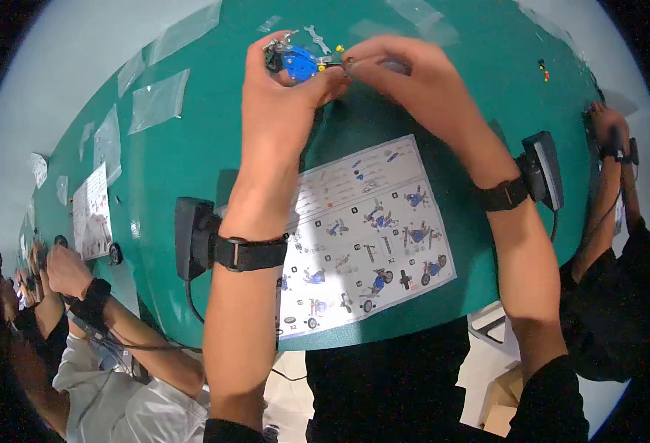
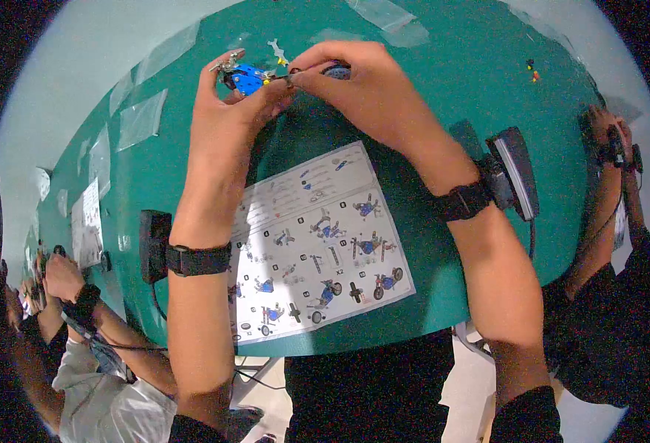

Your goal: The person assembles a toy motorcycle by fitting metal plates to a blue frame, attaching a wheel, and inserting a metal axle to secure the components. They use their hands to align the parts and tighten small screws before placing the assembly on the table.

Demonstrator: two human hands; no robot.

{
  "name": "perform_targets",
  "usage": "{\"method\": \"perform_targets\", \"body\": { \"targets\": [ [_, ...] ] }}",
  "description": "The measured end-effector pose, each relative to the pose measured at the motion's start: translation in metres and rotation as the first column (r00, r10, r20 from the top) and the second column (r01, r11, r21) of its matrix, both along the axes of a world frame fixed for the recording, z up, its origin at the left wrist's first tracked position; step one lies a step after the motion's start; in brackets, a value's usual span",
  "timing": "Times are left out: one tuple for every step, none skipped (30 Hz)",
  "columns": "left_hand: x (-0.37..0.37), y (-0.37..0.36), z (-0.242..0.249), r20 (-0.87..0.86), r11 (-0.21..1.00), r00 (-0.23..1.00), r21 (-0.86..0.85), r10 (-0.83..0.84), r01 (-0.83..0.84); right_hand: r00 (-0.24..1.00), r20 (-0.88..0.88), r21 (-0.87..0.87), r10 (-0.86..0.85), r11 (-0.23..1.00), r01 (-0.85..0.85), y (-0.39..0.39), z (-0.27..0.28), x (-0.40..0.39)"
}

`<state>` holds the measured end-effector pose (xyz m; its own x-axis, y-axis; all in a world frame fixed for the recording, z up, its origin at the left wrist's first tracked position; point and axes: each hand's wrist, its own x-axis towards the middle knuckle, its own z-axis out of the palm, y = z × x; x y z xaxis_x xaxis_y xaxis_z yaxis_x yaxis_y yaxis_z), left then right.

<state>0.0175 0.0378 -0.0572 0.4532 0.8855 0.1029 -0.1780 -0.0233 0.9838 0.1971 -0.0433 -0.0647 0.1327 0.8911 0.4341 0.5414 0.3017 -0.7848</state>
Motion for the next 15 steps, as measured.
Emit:
{"method": "perform_targets", "body": {
  "targets": [
    [0.0, -0.001, 0.0, 0.019, 1.0, 1.0, -0.016, -0.008, 0.009, 1.0, 0.001, -0.019, 0.011, 1.0, -0.011, -0.001, 0.003, 0.0],
    [0.0, -0.002, 0.0, 0.038, 0.999, 0.999, -0.031, -0.016, 0.017, 1.0, 0.002, -0.038, 0.023, 0.999, -0.023, -0.002, 0.005, 0.0],
    [0.0, -0.002, 0.0, 0.057, 0.999, 0.998, -0.046, -0.022, 0.025, 1.0, -0.009, -0.037, 0.017, 0.999, -0.017, -0.002, 0.005, 0.0],
    [0.0, -0.002, 0.0, 0.044, 0.998, 0.999, -0.048, -0.026, 0.028, 1.0, -0.021, -0.036, 0.01, 0.999, -0.011, -0.002, 0.004, -0.001],
    [0.001, -0.002, 0.001, 0.031, 0.998, 0.999, -0.049, -0.028, 0.03, 0.999, -0.032, -0.035, 0.003, 0.999, -0.005, -0.002, 0.004, -0.001],
    [0.001, -0.002, 0.002, 0.018, 0.998, 0.999, -0.051, -0.031, 0.032, 0.999, 0.003, 0.014, -0.038, 0.999, 0.038, -0.002, 0.003, -0.001],
    [0.001, -0.002, 0.002, 0.027, 0.997, 0.999, -0.062, -0.038, 0.04, 0.996, 0.037, 0.066, -0.08, 0.995, 0.078, -0.001, 0.002, -0.001],
    [0.0, -0.002, 0.003, 0.036, 0.996, 0.998, -0.074, -0.045, 0.048, 0.99, 0.067, 0.119, -0.123, 0.986, 0.115, 0.001, 0.001, -0.001],
    [0.0, -0.003, 0.004, 0.045, 0.995, 0.998, -0.086, -0.052, 0.055, 0.989, 0.059, 0.134, -0.135, 0.983, 0.127, 0.002, 0.001, 0.0],
    [-0.001, -0.003, 0.005, 0.038, 0.994, 0.998, -0.094, -0.057, 0.06, 0.988, 0.051, 0.15, -0.148, 0.979, 0.139, 0.003, 0.0, 0.001],
    [-0.002, -0.004, 0.007, 0.031, 0.993, 0.998, -0.103, -0.063, 0.066, 0.986, 0.043, 0.164, -0.161, 0.975, 0.152, 0.003, 0.0, 0.003],
    [-0.003, -0.005, 0.007, 0.025, 0.991, 0.997, -0.111, -0.07, 0.072, 0.984, 0.074, 0.166, -0.162, 0.975, 0.148, 0.002, 0.0, 0.005],
    [-0.003, -0.004, 0.008, -0.029, 0.995, 0.997, -0.08, -0.071, 0.068, 0.981, 0.106, 0.168, -0.163, 0.975, 0.144, 0.002, 0.001, 0.008],
    [-0.004, -0.004, 0.008, -0.084, 0.997, 0.994, -0.048, -0.07, 0.066, 0.977, 0.137, 0.169, -0.164, 0.976, 0.141, 0.001, 0.0, 0.009],
    [-0.005, -0.003, 0.008, -0.139, 0.998, 0.988, -0.016, -0.067, 0.065, 0.966, 0.157, 0.209, -0.205, 0.963, 0.17, 0.003, -0.002, 0.01]
  ]
}}
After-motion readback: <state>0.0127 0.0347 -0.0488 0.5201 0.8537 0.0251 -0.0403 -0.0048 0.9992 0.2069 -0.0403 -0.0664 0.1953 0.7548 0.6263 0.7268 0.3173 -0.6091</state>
